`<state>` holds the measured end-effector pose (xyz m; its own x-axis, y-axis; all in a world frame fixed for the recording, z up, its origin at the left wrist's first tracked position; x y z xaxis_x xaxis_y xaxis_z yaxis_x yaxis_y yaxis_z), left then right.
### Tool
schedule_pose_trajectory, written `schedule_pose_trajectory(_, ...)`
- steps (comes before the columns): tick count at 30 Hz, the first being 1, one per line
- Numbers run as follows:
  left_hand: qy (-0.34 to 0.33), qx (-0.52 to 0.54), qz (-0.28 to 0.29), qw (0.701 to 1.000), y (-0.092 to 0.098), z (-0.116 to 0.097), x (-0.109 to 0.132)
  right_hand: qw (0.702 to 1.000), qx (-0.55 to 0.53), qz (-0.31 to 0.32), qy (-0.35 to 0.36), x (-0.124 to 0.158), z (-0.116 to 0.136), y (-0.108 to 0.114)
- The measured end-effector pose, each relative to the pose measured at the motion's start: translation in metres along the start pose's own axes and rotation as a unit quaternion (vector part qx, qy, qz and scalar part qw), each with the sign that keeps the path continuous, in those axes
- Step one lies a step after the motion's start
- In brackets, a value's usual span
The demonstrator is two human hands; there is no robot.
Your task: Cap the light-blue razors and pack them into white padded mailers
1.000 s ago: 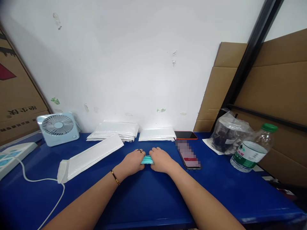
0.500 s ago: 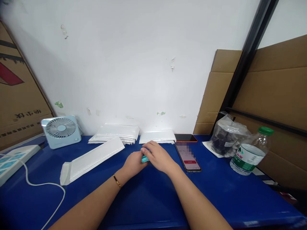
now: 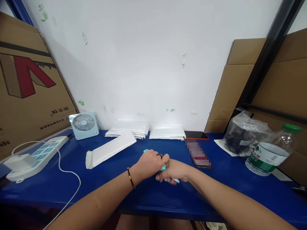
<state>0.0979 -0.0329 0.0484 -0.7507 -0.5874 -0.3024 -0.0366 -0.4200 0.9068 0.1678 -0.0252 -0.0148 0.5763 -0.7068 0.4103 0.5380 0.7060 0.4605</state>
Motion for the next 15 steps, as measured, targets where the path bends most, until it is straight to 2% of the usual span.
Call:
schedule_pose_trajectory(1,0.051,0.010,0.030,0.998,-0.003,0.005,0.000,0.988,0.123,-0.090,0.015,0.004,0.007,0.010)
schedule_pose_trajectory(3,0.126,0.036,0.089,0.987,-0.008,0.012,0.002,0.915,0.333,-0.225,0.037,0.015,0.025,0.024)
schedule_pose_trajectory(4,0.145,0.046,0.105,0.983,-0.010,0.014,0.003,0.880,0.394,-0.263,0.042,0.020,0.032,0.028)
schedule_pose_trajectory(5,0.151,0.049,0.108,0.981,-0.010,0.014,0.004,0.864,0.417,-0.279,0.043,0.023,0.035,0.030)
schedule_pose_trajectory(6,0.144,0.047,0.098,0.984,-0.009,0.013,0.004,0.877,0.399,-0.266,0.039,0.023,0.034,0.030)
schedule_pose_trajectory(7,0.125,0.041,0.077,0.988,-0.007,0.011,0.005,0.912,0.342,-0.223,0.029,0.021,0.028,0.027)
schedule_pose_trajectory(9,0.064,0.015,0.024,0.998,0.000,0.004,0.008,0.989,0.129,-0.071,0.005,0.015,0.010,0.010)
schedule_pose_trajectory(10,0.022,0.002,-0.001,1.000,0.004,-0.001,0.011,1.000,-0.002,0.020,-0.004,0.015,0.004,-0.004)
schedule_pose_trajectory(11,-0.021,-0.009,-0.024,0.999,0.007,-0.006,0.014,0.987,-0.126,0.100,-0.007,0.017,0.002,-0.018)
schedule_pose_trajectory(12,-0.057,-0.017,-0.042,0.997,0.010,-0.010,0.017,0.961,-0.228,0.158,-0.003,0.019,0.002,-0.030)
schedule_pose_trajectory(14,-0.107,-0.024,-0.062,0.992,0.015,-0.014,0.022,0.908,-0.359,0.215,0.010,0.024,0.005,-0.047)
schedule_pose_trajectory(15,-0.118,-0.024,-0.064,0.991,0.017,-0.014,0.024,0.891,-0.396,0.220,0.012,0.026,0.006,-0.052)
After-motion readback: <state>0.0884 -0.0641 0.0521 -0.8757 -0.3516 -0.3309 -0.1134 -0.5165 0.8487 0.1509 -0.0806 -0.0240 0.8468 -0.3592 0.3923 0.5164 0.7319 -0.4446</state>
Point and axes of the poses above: each hand's wrist, its own x-axis away from the middle knuckle, its own y-axis out of the back of the hand, z = x × y, the point moved 6 cm from there along -x, towards the middle knuckle, and after that the axes turned 5 degrees about y, right-handed, at the moved point
